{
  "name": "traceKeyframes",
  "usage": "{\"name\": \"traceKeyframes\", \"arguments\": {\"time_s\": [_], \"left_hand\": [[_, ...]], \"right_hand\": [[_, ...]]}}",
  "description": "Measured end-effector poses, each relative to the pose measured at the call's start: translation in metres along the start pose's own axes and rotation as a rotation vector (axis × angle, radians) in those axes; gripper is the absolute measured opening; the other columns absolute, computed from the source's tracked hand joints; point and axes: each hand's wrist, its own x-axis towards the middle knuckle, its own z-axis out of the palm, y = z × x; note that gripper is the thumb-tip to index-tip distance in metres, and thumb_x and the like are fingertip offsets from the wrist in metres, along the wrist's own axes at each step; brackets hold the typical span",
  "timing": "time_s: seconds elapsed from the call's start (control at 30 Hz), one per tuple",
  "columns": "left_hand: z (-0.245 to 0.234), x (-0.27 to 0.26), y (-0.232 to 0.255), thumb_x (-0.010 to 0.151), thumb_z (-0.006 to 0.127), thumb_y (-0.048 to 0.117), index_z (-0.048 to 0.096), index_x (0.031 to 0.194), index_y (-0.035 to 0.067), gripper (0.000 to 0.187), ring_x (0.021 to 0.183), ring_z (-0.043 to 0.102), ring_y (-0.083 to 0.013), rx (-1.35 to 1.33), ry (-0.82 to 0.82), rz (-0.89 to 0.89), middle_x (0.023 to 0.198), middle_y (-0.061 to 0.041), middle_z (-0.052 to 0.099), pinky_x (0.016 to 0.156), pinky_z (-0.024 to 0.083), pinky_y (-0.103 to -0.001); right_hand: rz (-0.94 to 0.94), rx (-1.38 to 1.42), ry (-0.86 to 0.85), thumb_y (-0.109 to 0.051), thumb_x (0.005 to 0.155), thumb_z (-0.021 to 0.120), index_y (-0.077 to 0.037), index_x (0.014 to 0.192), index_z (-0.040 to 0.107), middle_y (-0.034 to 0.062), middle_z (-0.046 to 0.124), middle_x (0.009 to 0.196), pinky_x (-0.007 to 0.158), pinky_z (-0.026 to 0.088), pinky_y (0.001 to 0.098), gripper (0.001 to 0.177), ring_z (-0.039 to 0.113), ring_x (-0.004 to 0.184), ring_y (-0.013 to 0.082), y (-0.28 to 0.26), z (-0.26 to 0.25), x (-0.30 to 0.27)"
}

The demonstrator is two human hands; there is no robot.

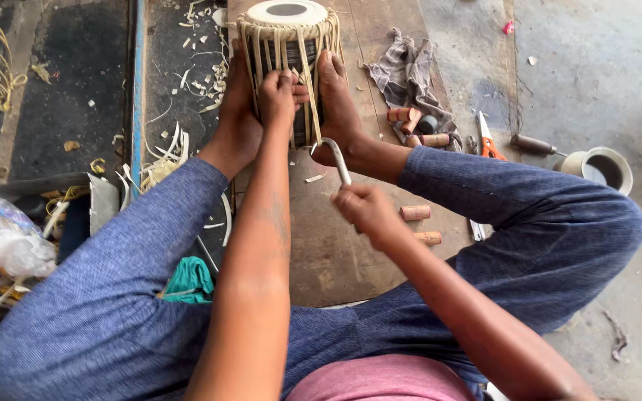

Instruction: The person tightens the leather straps of a tabla using a metal hook tool and their hands while sitting on the floor, pulling the straps and positioning wooden blocks.

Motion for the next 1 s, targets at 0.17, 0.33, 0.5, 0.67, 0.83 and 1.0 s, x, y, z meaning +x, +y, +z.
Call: {"name": "traceKeyframes", "arguments": {"time_s": [0.17, 0.33, 0.5, 0.67, 0.83, 1.0], "left_hand": [[-0.007, 0.003, -0.021, 0.105, 0.057, 0.023, 0.065, 0.093, 0.005, 0.023, 0.055, 0.070, -0.0147, 0.089, -0.029, 0.143, 0.072, -0.006, 0.074, 0.048, 0.049, -0.028], [0.010, 0.039, -0.026, 0.104, 0.055, 0.024, 0.062, 0.094, 0.004, 0.023, 0.054, 0.062, -0.0133, -0.082, -0.051, 0.081, 0.072, -0.004, 0.065, 0.046, 0.049, -0.029], [0.023, 0.044, -0.046, 0.104, 0.053, 0.028, 0.056, 0.099, 0.005, 0.024, 0.061, 0.053, -0.0134, 0.112, -0.012, 0.184, 0.075, -0.005, 0.057, 0.054, 0.047, -0.030], [0.031, 0.059, -0.033, 0.105, 0.055, 0.039, 0.054, 0.101, 0.004, 0.035, 0.079, 0.050, -0.0121, 0.250, -0.026, 0.349, 0.084, -0.002, 0.055, 0.074, 0.047, -0.031], [0.031, 0.045, -0.039, 0.109, 0.044, 0.050, 0.049, 0.093, 0.002, 0.050, 0.078, 0.047, -0.0152, 0.228, -0.054, 0.263, 0.083, -0.006, 0.048, 0.072, 0.046, -0.034], [0.029, 0.026, -0.023, 0.104, 0.041, 0.056, 0.057, 0.095, 0.005, 0.054, 0.083, 0.061, -0.0163, 0.259, 0.018, 0.127, 0.087, -0.005, 0.063, 0.078, 0.050, -0.033]], "right_hand": [[-0.029, -0.056, -0.014, -0.028, 0.099, 0.062, -0.006, 0.075, 0.058, -0.0054, 0.046, 0.064, 0.051, 0.031, 0.0318, 0.033, 0.039, 0.058, 0.0098, -0.009, 0.018, -0.016], [-0.263, -0.134, 0.036, -0.026, 0.098, 0.064, -0.009, 0.077, 0.061, -0.0074, 0.049, 0.064, 0.054, 0.039, 0.0251, 0.027, 0.045, 0.062, 0.0028, -0.005, 0.021, 0.007], [-0.041, 0.138, 0.032, -0.024, 0.097, 0.063, -0.010, 0.072, 0.057, -0.0069, 0.043, 0.062, 0.044, 0.025, 0.0283, 0.029, 0.033, 0.050, 0.0057, -0.005, 0.011, 0.009], [-0.038, 0.064, 0.095, -0.026, 0.097, 0.062, -0.011, 0.070, 0.059, -0.0064, 0.044, 0.059, 0.043, 0.028, 0.0282, 0.031, 0.037, 0.049, 0.0056, -0.029, 0.005, 0.019], [-0.118, 0.135, 0.044, -0.028, 0.098, 0.062, -0.010, 0.071, 0.059, -0.0062, 0.045, 0.061, 0.045, 0.028, 0.0285, 0.032, 0.036, 0.052, 0.0056, -0.032, 0.006, 0.006], [-0.022, 0.055, 0.088, -0.031, 0.097, 0.060, -0.010, 0.071, 0.059, -0.0069, 0.043, 0.060, 0.044, 0.028, 0.0282, 0.033, 0.036, 0.051, 0.0057, -0.047, 0.008, -0.004]]}}
